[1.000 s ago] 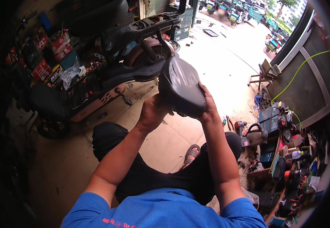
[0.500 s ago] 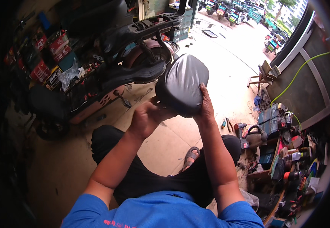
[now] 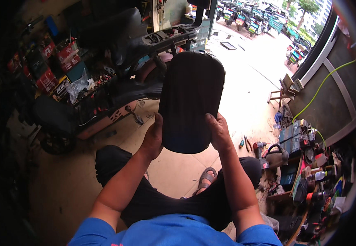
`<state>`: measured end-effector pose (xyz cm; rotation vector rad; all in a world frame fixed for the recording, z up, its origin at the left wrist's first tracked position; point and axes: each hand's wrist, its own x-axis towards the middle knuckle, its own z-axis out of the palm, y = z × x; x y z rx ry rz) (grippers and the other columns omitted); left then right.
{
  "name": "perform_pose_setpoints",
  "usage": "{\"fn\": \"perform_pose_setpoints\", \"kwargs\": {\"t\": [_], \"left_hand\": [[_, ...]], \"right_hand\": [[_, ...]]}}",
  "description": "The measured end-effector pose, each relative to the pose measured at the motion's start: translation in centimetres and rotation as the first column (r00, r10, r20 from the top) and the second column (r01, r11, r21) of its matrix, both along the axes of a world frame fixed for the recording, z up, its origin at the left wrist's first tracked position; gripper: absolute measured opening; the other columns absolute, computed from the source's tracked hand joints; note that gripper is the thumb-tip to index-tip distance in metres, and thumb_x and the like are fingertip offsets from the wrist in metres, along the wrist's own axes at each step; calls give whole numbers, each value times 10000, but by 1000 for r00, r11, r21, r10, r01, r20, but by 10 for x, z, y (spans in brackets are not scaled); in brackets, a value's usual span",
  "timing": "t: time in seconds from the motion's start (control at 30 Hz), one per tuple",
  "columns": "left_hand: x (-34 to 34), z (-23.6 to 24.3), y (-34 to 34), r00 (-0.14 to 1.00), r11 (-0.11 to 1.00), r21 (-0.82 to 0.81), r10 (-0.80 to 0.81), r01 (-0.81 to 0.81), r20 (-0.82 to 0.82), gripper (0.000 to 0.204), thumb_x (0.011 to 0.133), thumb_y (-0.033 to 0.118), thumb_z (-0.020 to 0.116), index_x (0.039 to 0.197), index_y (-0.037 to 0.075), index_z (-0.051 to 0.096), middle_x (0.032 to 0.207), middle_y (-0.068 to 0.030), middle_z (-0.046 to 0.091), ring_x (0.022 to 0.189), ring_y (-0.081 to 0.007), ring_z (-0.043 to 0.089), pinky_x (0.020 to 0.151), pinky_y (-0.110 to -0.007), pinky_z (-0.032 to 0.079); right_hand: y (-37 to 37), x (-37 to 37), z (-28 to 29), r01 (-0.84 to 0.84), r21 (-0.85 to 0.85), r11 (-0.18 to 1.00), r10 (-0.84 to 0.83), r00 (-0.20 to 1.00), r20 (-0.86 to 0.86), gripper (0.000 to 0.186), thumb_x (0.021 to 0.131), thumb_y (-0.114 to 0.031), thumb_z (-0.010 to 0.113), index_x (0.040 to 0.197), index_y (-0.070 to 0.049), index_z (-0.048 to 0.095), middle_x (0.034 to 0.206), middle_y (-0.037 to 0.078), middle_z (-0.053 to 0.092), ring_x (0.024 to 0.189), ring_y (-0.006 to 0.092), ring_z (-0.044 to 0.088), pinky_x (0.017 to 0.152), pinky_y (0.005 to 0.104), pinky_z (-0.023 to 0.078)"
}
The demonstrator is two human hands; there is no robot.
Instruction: The person fits a black cover over a motorcycle seat cushion by hand, stretching the material over the edges and pulling it tight against the plastic base.
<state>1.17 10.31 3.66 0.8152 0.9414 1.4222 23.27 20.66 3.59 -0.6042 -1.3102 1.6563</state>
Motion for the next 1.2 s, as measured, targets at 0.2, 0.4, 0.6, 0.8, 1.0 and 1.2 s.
{"fn": "perform_pose_setpoints", "kwargs": {"t": [0.2, 0.4, 0.6, 0.8, 1.0, 1.2], "left_hand": [[-1, 2, 1, 984, 993, 48, 110, -104, -140, 963, 1149, 741, 293, 1599, -82, 508, 1536, -198, 652, 1393, -241, 640, 1213, -340, 474], [-7, 2, 1, 955, 988, 78, 147, -131, -259, 950, 1131, 759, 353, 1595, -49, 534, 1433, -170, 721, 1313, -227, 682, 1162, -330, 506], [-21, -34, 20, 990, 986, -91, 138, -137, 8, 1017, 1061, 855, 390, 1613, 14, 536, 1502, -146, 674, 1382, -238, 642, 1183, -367, 493], [-32, -23, 20, 686, 906, 231, -421, 356, 594, 933, 1136, 756, 330, 1640, -16, 475, 1449, -97, 690, 1248, -181, 692, 1093, -334, 568], [-19, 22, -20, 929, 961, 43, -275, 274, 248, 813, 1158, 606, 511, 1655, -35, 457, 1439, -125, 705, 1253, -171, 692, 1078, -320, 567], [7, 8, -48, 976, 977, 33, -212, 210, 49, 651, 1148, 260, 658, 1695, 6, 414, 1526, -110, 639, 1362, -175, 618, 1186, -330, 483]], "right_hand": [[-5, 3, 2, 2, 21, 1000, -4, 997, 80, 596, 1011, -315, 824, 1446, 37, 620, 1279, 133, 745, 1174, 209, 698, 1066, 353, 549], [-6, 5, 7, -23, -37, 999, 27, 995, 93, 759, 880, -270, 939, 1477, 41, 587, 1342, 151, 725, 1209, 243, 698, 1101, 388, 549], [-18, 16, 11, 33, 277, 960, -60, 994, 90, 686, 907, -149, 887, 1494, 36, 585, 1374, 119, 726, 1283, 267, 697, 1124, 424, 560], [-64, 27, 58, -148, 949, 278, -393, 884, 253, 272, 893, -116, 812, 1163, -143, 815, 1358, 72, 769, 1257, 284, 702, 1136, 471, 516], [-105, 62, 41, -538, 843, 13, -472, 740, 480, 416, 921, -242, 689, 1326, -313, 750, 1589, -48, 640, 1491, 198, 545, 1285, 473, 404], [-113, 82, 31, -680, 732, 42, -462, 637, 618, 395, 930, -229, 649, 1308, -299, 740, 1632, -29, 602, 1540, 217, 504, 1318, 493, 380]]}}
